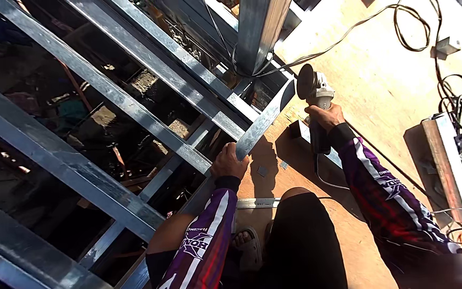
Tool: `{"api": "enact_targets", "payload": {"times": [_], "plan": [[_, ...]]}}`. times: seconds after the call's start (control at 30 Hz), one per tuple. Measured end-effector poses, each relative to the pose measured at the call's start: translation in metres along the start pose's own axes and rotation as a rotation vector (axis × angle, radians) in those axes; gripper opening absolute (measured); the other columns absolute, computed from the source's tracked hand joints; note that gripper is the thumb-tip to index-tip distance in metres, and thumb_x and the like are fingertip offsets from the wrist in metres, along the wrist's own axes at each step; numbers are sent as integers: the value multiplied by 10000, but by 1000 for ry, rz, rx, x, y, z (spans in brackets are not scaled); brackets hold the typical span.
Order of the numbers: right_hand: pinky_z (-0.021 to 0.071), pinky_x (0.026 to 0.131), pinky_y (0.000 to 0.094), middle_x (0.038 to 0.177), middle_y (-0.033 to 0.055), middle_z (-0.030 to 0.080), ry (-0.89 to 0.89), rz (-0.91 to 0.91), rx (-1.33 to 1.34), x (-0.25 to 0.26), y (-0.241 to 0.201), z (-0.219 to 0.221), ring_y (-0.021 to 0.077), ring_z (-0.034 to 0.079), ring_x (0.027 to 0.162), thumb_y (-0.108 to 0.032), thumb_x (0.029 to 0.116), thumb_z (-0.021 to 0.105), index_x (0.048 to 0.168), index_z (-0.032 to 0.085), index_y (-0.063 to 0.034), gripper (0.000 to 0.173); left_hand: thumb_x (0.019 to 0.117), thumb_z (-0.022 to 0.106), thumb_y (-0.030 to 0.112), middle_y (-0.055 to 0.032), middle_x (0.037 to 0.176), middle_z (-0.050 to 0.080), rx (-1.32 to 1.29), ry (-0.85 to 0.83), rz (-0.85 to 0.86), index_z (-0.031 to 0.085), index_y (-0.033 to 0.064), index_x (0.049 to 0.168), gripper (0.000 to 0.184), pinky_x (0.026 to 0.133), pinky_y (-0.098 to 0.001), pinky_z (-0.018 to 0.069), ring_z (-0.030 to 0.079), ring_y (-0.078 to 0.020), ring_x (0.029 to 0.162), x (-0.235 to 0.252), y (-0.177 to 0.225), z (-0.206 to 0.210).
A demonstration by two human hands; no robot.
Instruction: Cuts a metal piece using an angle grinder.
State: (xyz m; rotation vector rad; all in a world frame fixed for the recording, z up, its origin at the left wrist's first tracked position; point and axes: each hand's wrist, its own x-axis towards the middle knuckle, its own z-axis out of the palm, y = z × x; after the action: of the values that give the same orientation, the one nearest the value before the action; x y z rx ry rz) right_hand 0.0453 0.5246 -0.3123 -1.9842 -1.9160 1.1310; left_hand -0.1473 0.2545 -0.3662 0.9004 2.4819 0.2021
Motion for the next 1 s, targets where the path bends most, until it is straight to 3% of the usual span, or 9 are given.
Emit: {"api": "enact_targets", "payload": {"times": [0.17, 0.33, 0.53, 0.63, 0.73, 0.83, 0.9, 0.97, 1.0], "plan": [[612, 745, 504, 900, 121, 722, -11, -3, 155, -12, 4, -54, 250, 724, 767, -434, 786, 831, 1129, 674, -51, 537, 848, 715, 552, -103, 1319, 688, 38, 26, -5, 604, 215, 1395, 652, 803, -636, 536, 706, -364, 1079, -2, -2, 3], [640, 693, 439, 858, 98, 729, -48, 44, 437, -6, 33, -104, 229, 733, 724, -400, 841, 799, 1116, 665, -54, 462, 823, 739, 563, -162, 1334, 671, 90, 111, 0, 578, 159, 1423, 741, 822, -705, 505, 697, -422, 1078, -3, 3, 7], [630, 649, 407, 815, 86, 709, -182, 105, 767, 3, 96, -125, 217, 716, 691, -371, 888, 744, 1114, 639, -68, 391, 805, 776, 523, -237, 1330, 652, 131, 193, 23, 537, 82, 1462, 826, 880, -725, 494, 664, -471, 1135, -12, 9, 5], [602, 590, 364, 792, 26, 694, -211, 63, 787, -1, 130, -125, 159, 690, 643, -459, 872, 746, 1092, 656, -151, 390, 795, 785, 516, -276, 1312, 646, 151, 240, 30, 524, 44, 1462, 858, 893, -732, 481, 652, -493, 1142, -11, 9, 10], [584, 560, 372, 800, 35, 691, -248, 49, 785, 2, 163, -120, 169, 681, 632, -538, 872, 739, 1103, 659, -177, 436, 791, 805, 503, -264, 1335, 636, 165, 253, 6, 517, 40, 1466, 867, 955, -696, 481, 643, -461, 1185, -12, 13, 12], [607, 597, 376, 798, 21, 698, -272, 80, 800, 19, 157, -119, 158, 690, 649, -455, 874, 736, 1098, 661, -165, 374, 778, 814, 519, -271, 1421, 573, 156, 261, 46, 490, 25, 1482, 919, 1032, -663, 457, 585, -456, 1280, -9, 10, 11], [600, 585, 358, 804, 29, 704, -313, 32, 878, 20, 155, -119, 150, 691, 650, -401, 903, 712, 1115, 659, -128, 350, 730, 778, 626, -287, 1511, 483, 195, 331, 125, 458, 17, 1510, 1040, 1121, -645, 388, 477, -479, 1390, -9, 9, 11], [543, 528, 238, 771, 17, 667, -304, -3, 962, -16, 120, -135, 78, 658, 613, -285, 1001, 617, 1089, 618, -78, 225, 735, 686, 724, -318, 1549, 418, 247, 466, 250, 475, 13, 1502, 1067, 1185, -643, 292, 368, -526, 1453, -15, 27, 10], [482, 514, 147, 731, -33, 593, -238, 112, 875, -50, 73, -154, 3, 608, 585, -235, 1050, 545, 1028, 566, -101, 137, 770, 667, 721, -326, 1534, 433, 244, 525, 334, 507, 2, 1472, 1018, 1193, -640, 281, 361, -539, 1451, -21, 42, 11]]}}
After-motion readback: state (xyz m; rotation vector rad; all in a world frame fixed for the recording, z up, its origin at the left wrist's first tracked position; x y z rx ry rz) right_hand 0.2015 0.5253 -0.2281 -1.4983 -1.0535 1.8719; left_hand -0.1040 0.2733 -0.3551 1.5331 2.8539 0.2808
